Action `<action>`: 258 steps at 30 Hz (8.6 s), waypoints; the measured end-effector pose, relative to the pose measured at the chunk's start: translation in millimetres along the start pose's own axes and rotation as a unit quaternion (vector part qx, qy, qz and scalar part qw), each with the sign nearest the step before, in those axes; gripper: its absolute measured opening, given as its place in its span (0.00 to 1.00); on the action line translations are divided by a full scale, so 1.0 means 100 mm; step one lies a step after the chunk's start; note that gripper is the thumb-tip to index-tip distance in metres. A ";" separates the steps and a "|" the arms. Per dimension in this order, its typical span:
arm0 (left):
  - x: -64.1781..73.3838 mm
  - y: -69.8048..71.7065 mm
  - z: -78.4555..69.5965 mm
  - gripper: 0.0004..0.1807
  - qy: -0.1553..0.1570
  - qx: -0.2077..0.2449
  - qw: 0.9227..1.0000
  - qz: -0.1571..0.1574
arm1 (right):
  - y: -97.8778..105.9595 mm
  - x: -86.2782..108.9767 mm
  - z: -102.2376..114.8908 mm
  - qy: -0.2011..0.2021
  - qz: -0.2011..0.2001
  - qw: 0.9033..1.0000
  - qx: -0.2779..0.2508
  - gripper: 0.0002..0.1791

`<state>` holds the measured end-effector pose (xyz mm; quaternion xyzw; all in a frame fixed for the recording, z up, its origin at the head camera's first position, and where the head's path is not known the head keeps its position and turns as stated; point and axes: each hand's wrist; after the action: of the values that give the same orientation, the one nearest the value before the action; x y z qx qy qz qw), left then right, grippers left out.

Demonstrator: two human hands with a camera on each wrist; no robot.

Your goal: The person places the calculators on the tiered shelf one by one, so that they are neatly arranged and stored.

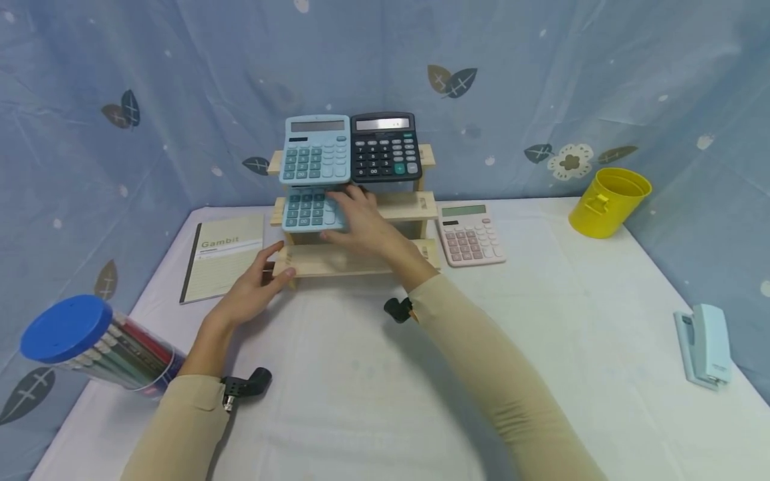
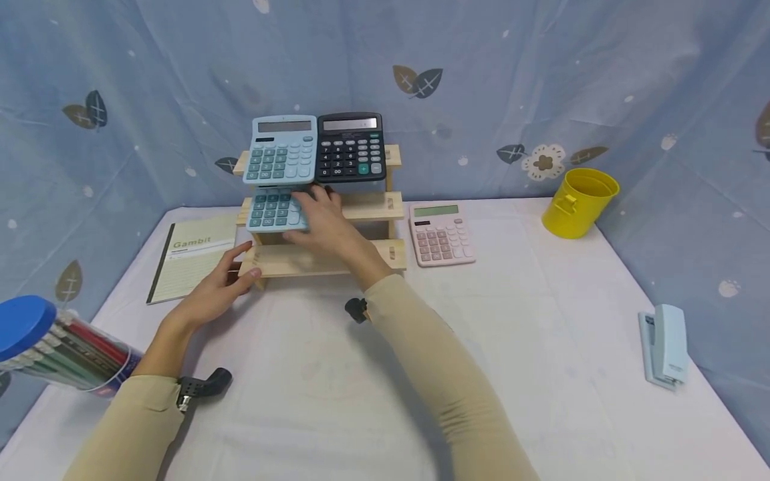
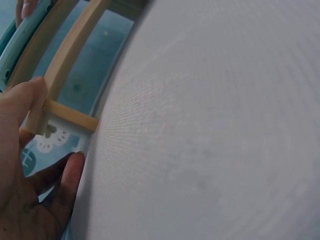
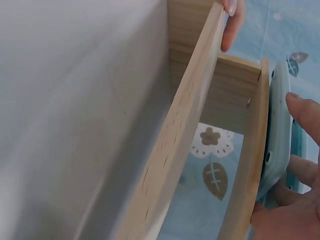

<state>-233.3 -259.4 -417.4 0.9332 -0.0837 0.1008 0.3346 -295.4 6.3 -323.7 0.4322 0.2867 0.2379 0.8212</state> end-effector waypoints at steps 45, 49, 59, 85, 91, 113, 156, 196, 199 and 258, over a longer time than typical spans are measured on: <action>0.02 -0.01 0.04 0.44 0.001 -0.005 1.000 -0.007 | 0.78 1.37 -0.57 0.064 0.040 0.997 0.034 0.38; 0.02 -0.01 0.02 0.44 0.004 -0.001 1.000 -0.007 | 0.82 1.43 -0.68 0.056 0.029 0.998 0.029 0.38; -0.01 0.04 -0.01 0.44 0.004 -0.012 1.000 -0.005 | 0.89 1.47 -0.95 0.032 0.005 0.999 0.023 0.37; 0.00 0.04 0.01 0.44 0.005 -0.012 1.000 0.005 | 0.68 1.36 -1.54 -0.093 -0.016 0.995 -0.032 0.48; -0.02 0.05 0.01 0.44 -0.003 -0.011 1.000 0.006 | 0.62 1.26 -1.56 -0.131 -0.004 0.991 -0.018 0.50; -0.07 0.05 -0.01 0.43 0.001 -0.005 1.000 0.010 | 0.49 1.26 -1.48 -0.257 0.075 0.963 0.043 0.65; -0.01 0.03 0.03 0.43 -0.006 -0.006 1.000 0.000 | 1.02 1.71 -1.01 -0.175 -0.034 0.978 -0.106 0.69; -0.01 0.03 0.05 0.44 0.000 -0.005 1.000 -0.003 | 0.77 1.34 -0.13 -0.100 -0.009 0.986 0.132 0.62; -0.01 0.02 0.04 0.44 0.003 -0.007 1.000 -0.006 | 0.75 1.26 -0.10 -0.102 -0.001 0.987 0.126 0.62; -0.07 -0.04 0.06 0.44 -0.008 -0.002 1.000 0.001 | 0.37 0.58 -0.32 -0.083 -0.062 0.993 0.056 0.59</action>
<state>-238.3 -259.7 -425.8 0.9333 -0.0876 0.0941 0.3353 -280.9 80.9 -322.3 0.4769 0.2572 0.1334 0.8298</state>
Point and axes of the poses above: each hand's wrist, its own x-axis away from the middle knuckle, its own y-axis out of the back of the hand, z = x × y, and after that the axes turned 12 degrees about y, right-handed
